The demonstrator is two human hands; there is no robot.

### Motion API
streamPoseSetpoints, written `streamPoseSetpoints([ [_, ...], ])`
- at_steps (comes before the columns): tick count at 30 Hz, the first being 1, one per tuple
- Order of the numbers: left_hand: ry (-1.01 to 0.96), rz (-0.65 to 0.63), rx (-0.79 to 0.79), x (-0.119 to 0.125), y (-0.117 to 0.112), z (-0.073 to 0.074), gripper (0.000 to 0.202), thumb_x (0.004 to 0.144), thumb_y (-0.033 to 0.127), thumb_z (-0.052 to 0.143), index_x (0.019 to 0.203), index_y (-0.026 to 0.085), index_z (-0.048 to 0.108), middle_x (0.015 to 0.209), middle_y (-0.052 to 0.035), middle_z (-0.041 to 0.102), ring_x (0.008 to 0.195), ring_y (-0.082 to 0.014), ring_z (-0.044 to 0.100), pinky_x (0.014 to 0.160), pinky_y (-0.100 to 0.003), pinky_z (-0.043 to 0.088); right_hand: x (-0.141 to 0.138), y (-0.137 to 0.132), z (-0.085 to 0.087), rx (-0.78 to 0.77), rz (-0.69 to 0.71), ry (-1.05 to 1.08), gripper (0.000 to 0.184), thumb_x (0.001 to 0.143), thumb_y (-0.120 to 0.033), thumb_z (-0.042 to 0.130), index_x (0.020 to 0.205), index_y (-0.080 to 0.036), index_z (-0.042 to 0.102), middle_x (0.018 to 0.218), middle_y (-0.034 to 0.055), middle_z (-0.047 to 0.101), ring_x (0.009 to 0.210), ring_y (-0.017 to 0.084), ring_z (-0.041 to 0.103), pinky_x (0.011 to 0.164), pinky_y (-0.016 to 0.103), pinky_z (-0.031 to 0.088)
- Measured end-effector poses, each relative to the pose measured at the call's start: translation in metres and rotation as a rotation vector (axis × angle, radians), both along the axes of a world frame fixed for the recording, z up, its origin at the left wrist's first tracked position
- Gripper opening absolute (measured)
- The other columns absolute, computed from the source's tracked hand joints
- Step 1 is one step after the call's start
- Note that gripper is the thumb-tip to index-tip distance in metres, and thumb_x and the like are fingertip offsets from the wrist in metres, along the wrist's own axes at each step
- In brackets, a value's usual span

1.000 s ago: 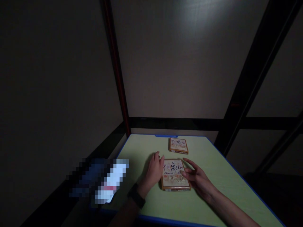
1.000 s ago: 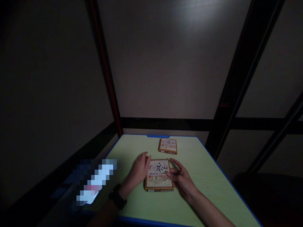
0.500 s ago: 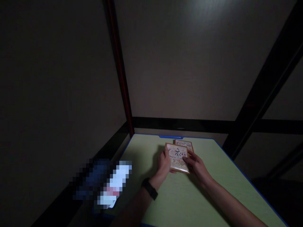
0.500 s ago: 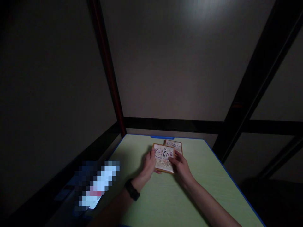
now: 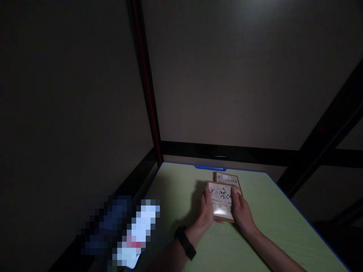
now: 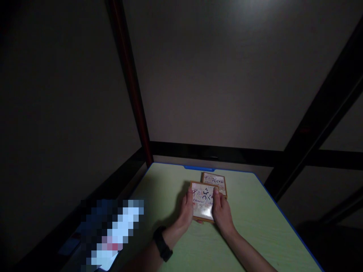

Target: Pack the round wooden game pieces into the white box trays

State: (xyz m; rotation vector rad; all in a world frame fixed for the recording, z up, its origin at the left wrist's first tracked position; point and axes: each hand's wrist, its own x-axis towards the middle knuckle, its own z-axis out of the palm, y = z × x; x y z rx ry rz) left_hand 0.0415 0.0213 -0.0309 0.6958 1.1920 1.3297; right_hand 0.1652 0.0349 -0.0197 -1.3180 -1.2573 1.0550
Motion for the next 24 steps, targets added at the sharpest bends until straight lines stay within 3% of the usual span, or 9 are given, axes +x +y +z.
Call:
streamPoseSetpoints([
  [4,-0.080,-0.018,0.027,0.001,-0.005,0.001,0.077,0.083,0.077,0.047,0.112,0.010,0.069,0.109,-0.0195,0.075,0.101,-0.0318,0.072,0.082,-0.040,0.062,-0.002,-0.001,0.003,-0.031,-0.020,0.020,0.081,0.070,-0.091,0.044,0.083,-0.014,0.068,0.084,0.0187,0.076,0.079,0.032,0.072,0.067,0.037,0.058],
  [8,-0.080,-0.047,-0.099,-0.001,-0.008,0.011,0.070,0.089,0.072,0.045,0.113,0.010,0.069,0.106,-0.0192,0.075,0.088,-0.0302,0.075,0.068,-0.037,0.064,-0.001,-0.002,0.002,-0.060,0.013,0.071,0.078,0.071,-0.088,0.047,0.089,-0.015,0.069,0.089,0.0175,0.076,0.086,0.033,0.072,0.073,0.039,0.059],
  [12,0.008,-0.112,-0.225,0.000,-0.008,0.020,0.061,0.098,0.060,0.036,0.119,0.012,0.066,0.106,-0.0184,0.075,0.069,-0.0268,0.075,0.047,-0.033,0.060,0.004,-0.002,-0.003,-0.061,-0.002,0.067,0.078,0.072,-0.087,0.047,0.092,-0.015,0.069,0.093,0.0168,0.076,0.090,0.033,0.072,0.075,0.039,0.058],
  [16,0.126,-0.128,-0.224,0.000,-0.003,0.022,0.056,0.098,0.058,0.037,0.125,0.015,0.060,0.112,-0.0164,0.074,0.066,-0.0257,0.075,0.038,-0.031,0.055,0.011,0.003,-0.007,-0.042,-0.050,0.098,0.071,0.072,-0.084,0.052,0.089,-0.016,0.066,0.085,0.0142,0.076,0.085,0.031,0.072,0.069,0.037,0.059],
  [21,0.380,-0.139,-0.100,0.000,0.026,0.032,0.046,0.098,0.053,0.042,0.116,0.015,0.061,0.104,-0.0131,0.076,0.066,-0.0200,0.073,0.039,-0.022,0.051,0.020,0.023,-0.001,-0.102,-0.125,0.175,0.055,0.070,-0.070,0.066,0.090,-0.019,0.059,0.074,0.0082,0.074,0.061,0.024,0.069,0.048,0.031,0.054],
  [24,0.549,-0.161,-0.081,0.002,0.056,0.047,0.046,0.100,0.051,0.039,0.116,0.016,0.062,0.105,-0.0119,0.076,0.068,-0.0192,0.073,0.048,-0.024,0.053,0.026,0.043,0.012,-0.123,-0.136,0.054,0.047,0.078,-0.062,0.060,0.095,-0.018,0.060,0.073,0.0082,0.074,0.053,0.021,0.066,0.040,0.028,0.049],
])
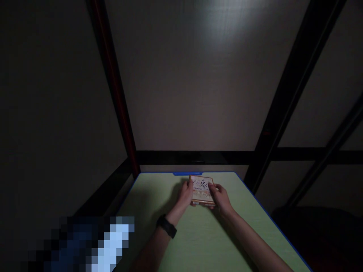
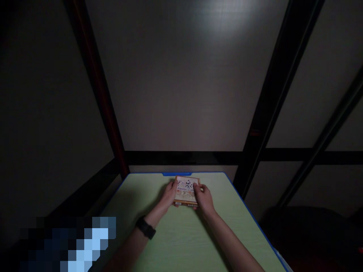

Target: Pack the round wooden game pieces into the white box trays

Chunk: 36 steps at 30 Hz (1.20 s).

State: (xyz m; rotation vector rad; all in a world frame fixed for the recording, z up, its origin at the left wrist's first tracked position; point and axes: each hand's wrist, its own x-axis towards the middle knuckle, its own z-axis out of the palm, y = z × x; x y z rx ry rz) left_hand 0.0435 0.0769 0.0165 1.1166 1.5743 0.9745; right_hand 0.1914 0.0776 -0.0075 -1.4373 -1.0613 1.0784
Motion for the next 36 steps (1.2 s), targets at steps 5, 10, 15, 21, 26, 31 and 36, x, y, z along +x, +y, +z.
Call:
streamPoseSetpoints([
  [5,0.432,-0.078,0.091,0.002,0.035,0.021,0.043,0.100,0.043,0.041,0.103,0.013,0.072,0.117,-0.0200,0.072,0.110,-0.0298,0.068,0.089,-0.034,0.052,0.020,0.035,0.019,0.039,-0.075,-0.392,0.039,0.083,-0.054,0.057,0.089,-0.016,0.068,0.087,0.0140,0.077,0.089,0.029,0.073,0.080,0.038,0.056],
  [10,0.522,-0.143,0.132,-0.001,0.031,0.015,0.031,0.095,0.031,0.049,0.106,0.013,0.072,0.126,-0.0199,0.068,0.123,-0.0317,0.060,0.104,-0.038,0.043,0.034,0.044,0.010,0.001,-0.048,-0.558,0.041,0.076,-0.057,0.066,0.081,-0.017,0.072,0.088,0.0195,0.076,0.101,0.037,0.070,0.092,0.046,0.049],
  [15,0.477,-0.185,0.193,0.002,0.018,-0.004,0.037,0.100,0.023,0.039,0.125,0.021,0.065,0.125,-0.0088,0.071,0.113,-0.0207,0.066,0.097,-0.026,0.047,0.029,0.041,-0.006,0.067,0.021,-0.576,0.058,0.091,-0.059,0.043,0.110,-0.013,0.072,0.107,0.0166,0.076,0.104,0.029,0.070,0.091,0.037,0.051],
  [21,0.325,-0.073,0.224,0.008,0.007,-0.014,0.039,0.094,0.015,0.048,0.129,0.019,0.064,0.118,-0.0088,0.074,0.108,-0.0219,0.068,0.098,-0.029,0.047,0.019,0.034,-0.015,0.093,-0.007,-0.569,0.063,0.092,-0.051,0.044,0.137,-0.009,0.058,0.117,0.0166,0.073,0.109,0.031,0.069,0.092,0.039,0.051],
  [26,0.352,-0.061,0.206,0.003,-0.014,-0.010,0.041,0.095,0.016,0.046,0.133,0.020,0.062,0.119,-0.0076,0.074,0.108,-0.0212,0.067,0.095,-0.028,0.048,0.017,0.018,-0.013,0.125,0.030,-0.569,0.060,0.091,-0.051,0.046,0.139,-0.017,0.059,0.114,0.0118,0.075,0.109,0.030,0.069,0.091,0.039,0.052],
  [31,0.393,-0.047,0.207,-0.010,-0.046,-0.020,0.043,0.093,0.019,0.046,0.134,0.019,0.060,0.124,-0.0082,0.072,0.110,-0.0224,0.067,0.097,-0.029,0.048,0.011,-0.021,-0.012,0.162,0.095,-0.591,0.066,0.092,-0.060,0.040,0.137,-0.016,0.062,0.114,0.0142,0.075,0.107,0.033,0.069,0.088,0.041,0.052],
  [36,0.259,-0.053,0.212,-0.034,-0.091,-0.051,0.047,0.089,0.038,0.054,0.133,0.026,0.061,0.119,-0.0066,0.074,0.108,-0.0261,0.067,0.095,-0.031,0.052,0.007,-0.069,-0.022,0.222,0.221,-0.607,0.070,0.094,-0.062,0.034,0.141,-0.016,0.058,0.108,0.0158,0.075,0.100,0.030,0.069,0.093,0.040,0.051],
])
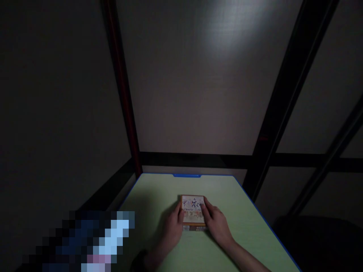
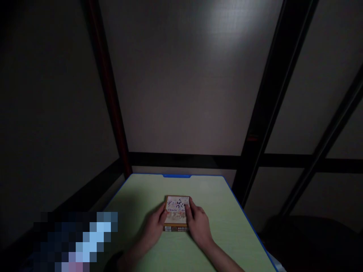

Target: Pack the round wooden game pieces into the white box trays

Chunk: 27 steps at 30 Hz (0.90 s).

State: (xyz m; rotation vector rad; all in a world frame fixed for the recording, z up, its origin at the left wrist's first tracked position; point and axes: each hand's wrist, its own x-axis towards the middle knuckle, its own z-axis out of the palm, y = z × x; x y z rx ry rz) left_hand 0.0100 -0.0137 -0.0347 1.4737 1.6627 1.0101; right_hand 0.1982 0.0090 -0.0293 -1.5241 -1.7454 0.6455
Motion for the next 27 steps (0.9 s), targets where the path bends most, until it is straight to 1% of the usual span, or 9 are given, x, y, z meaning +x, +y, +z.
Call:
streamPoseSetpoints([
  [2,-0.078,-0.070,0.056,-0.010,-0.016,-0.008,0.051,0.088,0.046,0.053,0.134,0.026,0.060,0.127,-0.0075,0.070,0.114,-0.0279,0.065,0.100,-0.034,0.051,0.003,-0.014,-0.002,0.004,0.066,0.020,0.070,0.094,-0.063,0.036,0.142,-0.017,0.057,0.112,0.0155,0.073,0.106,0.030,0.067,0.100,0.040,0.047],
  [4,-0.209,-0.205,0.078,-0.019,-0.026,-0.009,0.063,0.086,0.052,0.055,0.142,0.023,0.051,0.138,-0.0111,0.062,0.123,-0.0295,0.060,0.106,-0.038,0.048,0.010,-0.022,-0.001,-0.041,0.146,0.050,0.073,0.093,-0.065,0.040,0.148,-0.018,0.050,0.124,0.0156,0.069,0.117,0.030,0.062,0.107,0.042,0.043],
  [7,-0.322,-0.438,0.057,-0.033,-0.026,-0.002,0.109,0.070,0.051,0.076,0.158,0.023,0.019,0.157,-0.0134,0.039,0.141,-0.0328,0.042,0.113,-0.045,0.040,0.024,-0.027,-0.001,-0.036,0.376,0.097,0.088,0.088,-0.066,0.053,0.158,-0.018,0.029,0.149,0.0161,0.050,0.136,0.031,0.047,0.115,0.046,0.036],
  [10,-0.264,-0.572,0.037,-0.042,-0.013,0.004,0.139,0.053,0.042,0.091,0.160,0.025,0.003,0.163,-0.0138,0.027,0.148,-0.0342,0.028,0.120,-0.048,0.027,0.035,-0.024,-0.010,0.076,0.586,0.101,0.103,0.081,-0.063,0.066,0.160,-0.020,0.017,0.162,0.0151,0.028,0.147,0.033,0.032,0.118,0.051,0.030],
  [12,-0.203,-0.591,0.051,-0.046,-0.002,0.005,0.145,0.047,0.040,0.093,0.160,0.023,0.003,0.164,-0.0155,0.023,0.149,-0.0348,0.026,0.122,-0.047,0.024,0.037,-0.019,-0.019,0.123,0.606,0.071,0.103,0.082,-0.061,0.067,0.161,-0.021,0.015,0.164,0.0152,0.024,0.148,0.034,0.028,0.119,0.053,0.028],
  [16,0.070,-0.527,0.071,-0.049,0.011,0.007,0.145,0.039,0.035,0.095,0.159,0.024,0.014,0.163,-0.0153,0.022,0.149,-0.0375,0.021,0.123,-0.048,0.018,0.034,-0.011,-0.031,0.203,0.594,0.015,0.094,0.089,-0.056,0.061,0.161,-0.021,0.013,0.163,0.0158,0.026,0.149,0.033,0.027,0.120,0.054,0.026],
  [19,0.156,-0.493,0.049,-0.048,0.009,0.013,0.143,0.041,0.032,0.093,0.160,0.024,0.014,0.162,-0.0148,0.024,0.148,-0.0364,0.023,0.123,-0.046,0.020,0.032,-0.009,-0.030,0.222,0.612,0.013,0.093,0.090,-0.055,0.060,0.161,-0.020,0.012,0.162,0.0164,0.028,0.148,0.032,0.030,0.120,0.053,0.028],
  [23,0.198,-0.494,0.015,-0.048,0.008,0.020,0.143,0.042,0.032,0.092,0.160,0.023,0.012,0.162,-0.0144,0.021,0.149,-0.0352,0.023,0.123,-0.044,0.021,0.030,-0.010,-0.023,0.166,0.571,0.045,0.096,0.085,-0.056,0.065,0.160,-0.017,0.019,0.159,0.0188,0.034,0.145,0.034,0.035,0.118,0.053,0.030],
  [27,0.201,-0.506,0.050,-0.048,0.011,0.017,0.142,0.043,0.032,0.092,0.160,0.021,0.011,0.160,-0.0151,0.025,0.147,-0.0343,0.026,0.122,-0.042,0.024,0.026,-0.011,-0.018,0.102,0.542,0.161,0.098,0.081,-0.053,0.071,0.159,-0.017,0.024,0.153,0.0192,0.044,0.138,0.033,0.046,0.115,0.052,0.037],
])
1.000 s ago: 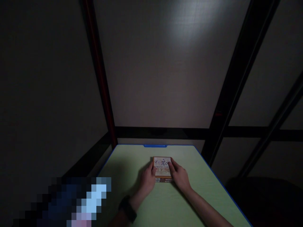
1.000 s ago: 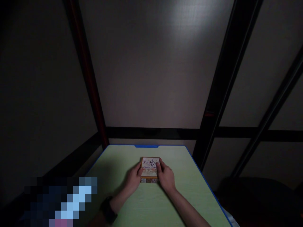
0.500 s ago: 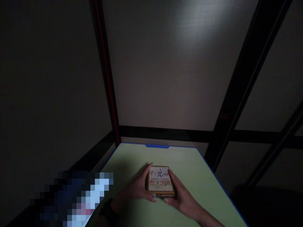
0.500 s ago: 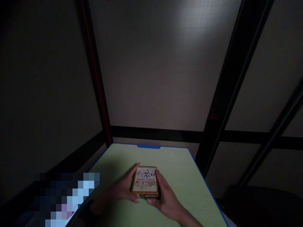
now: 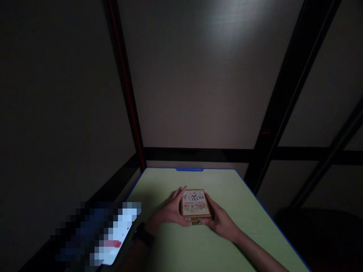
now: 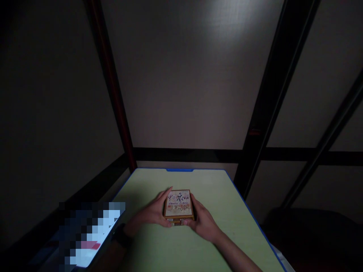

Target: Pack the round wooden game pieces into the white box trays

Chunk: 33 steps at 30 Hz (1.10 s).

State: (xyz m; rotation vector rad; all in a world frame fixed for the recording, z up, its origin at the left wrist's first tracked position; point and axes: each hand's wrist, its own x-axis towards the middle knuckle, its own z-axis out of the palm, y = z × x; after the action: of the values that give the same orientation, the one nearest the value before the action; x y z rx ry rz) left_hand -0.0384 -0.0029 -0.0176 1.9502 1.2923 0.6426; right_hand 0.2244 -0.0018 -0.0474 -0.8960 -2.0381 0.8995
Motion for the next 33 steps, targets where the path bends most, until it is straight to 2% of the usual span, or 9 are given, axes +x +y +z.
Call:
streamPoseSetpoints([
  [6,0.002,0.020,0.087,0.000,0.002,-0.008,0.136,0.046,0.031,0.090,0.159,0.022,0.015,0.156,-0.0136,0.032,0.143,-0.0329,0.034,0.119,-0.040,0.030,0.000,-0.003,0.005,0.016,-0.011,0.017,0.099,0.079,-0.055,0.073,0.158,-0.016,0.026,0.154,0.0188,0.044,0.138,0.032,0.046,0.115,0.050,0.036],
  [11,0.027,0.025,0.098,0.000,0.003,-0.010,0.138,0.045,0.036,0.091,0.159,0.021,0.015,0.156,-0.0149,0.032,0.143,-0.0344,0.033,0.119,-0.042,0.030,0.004,0.003,-0.003,0.200,-0.018,-0.090,0.090,0.084,-0.059,0.066,0.157,-0.020,0.031,0.160,0.0170,0.032,0.147,0.032,0.033,0.119,0.051,0.030],
  [17,0.049,0.035,0.153,-0.001,0.006,-0.018,0.134,0.047,0.045,0.090,0.158,0.018,0.020,0.157,-0.0176,0.033,0.145,-0.0376,0.030,0.120,-0.047,0.027,0.007,0.010,-0.016,0.330,0.012,-0.166,0.089,0.090,-0.057,0.060,0.160,-0.020,0.018,0.161,0.0180,0.028,0.148,0.032,0.029,0.118,0.054,0.030],
  [22,0.026,0.022,0.164,-0.003,0.004,-0.017,0.127,0.049,0.045,0.089,0.156,0.019,0.026,0.156,-0.0165,0.035,0.145,-0.0360,0.030,0.122,-0.046,0.026,0.006,0.009,-0.017,0.319,0.001,-0.205,0.095,0.091,-0.057,0.058,0.161,-0.018,0.008,0.162,0.0203,0.024,0.147,0.034,0.031,0.117,0.055,0.033],
  [26,0.025,0.040,0.118,-0.003,0.005,-0.019,0.134,0.048,0.047,0.090,0.157,0.016,0.020,0.160,-0.0188,0.027,0.148,-0.0369,0.023,0.123,-0.047,0.022,0.004,0.006,-0.011,0.281,0.006,-0.197,0.098,0.088,-0.058,0.062,0.161,-0.019,0.010,0.160,0.0197,0.030,0.144,0.035,0.037,0.115,0.054,0.036],
  [30,-0.022,0.048,0.104,-0.004,0.006,-0.023,0.139,0.045,0.047,0.091,0.158,0.015,0.017,0.160,-0.0194,0.026,0.148,-0.0379,0.024,0.123,-0.047,0.022,0.002,0.001,0.000,0.215,-0.011,-0.175,0.103,0.084,-0.060,0.066,0.161,-0.018,0.012,0.160,0.0189,0.033,0.143,0.035,0.039,0.115,0.054,0.035],
  [33,-0.035,0.043,0.112,-0.006,0.007,-0.024,0.137,0.046,0.047,0.091,0.158,0.016,0.017,0.160,-0.0184,0.025,0.148,-0.0378,0.025,0.123,-0.047,0.022,0.001,-0.003,0.007,0.141,-0.052,-0.161,0.094,0.089,-0.062,0.058,0.160,-0.016,0.017,0.161,0.0171,0.031,0.146,0.033,0.034,0.119,0.053,0.030],
])
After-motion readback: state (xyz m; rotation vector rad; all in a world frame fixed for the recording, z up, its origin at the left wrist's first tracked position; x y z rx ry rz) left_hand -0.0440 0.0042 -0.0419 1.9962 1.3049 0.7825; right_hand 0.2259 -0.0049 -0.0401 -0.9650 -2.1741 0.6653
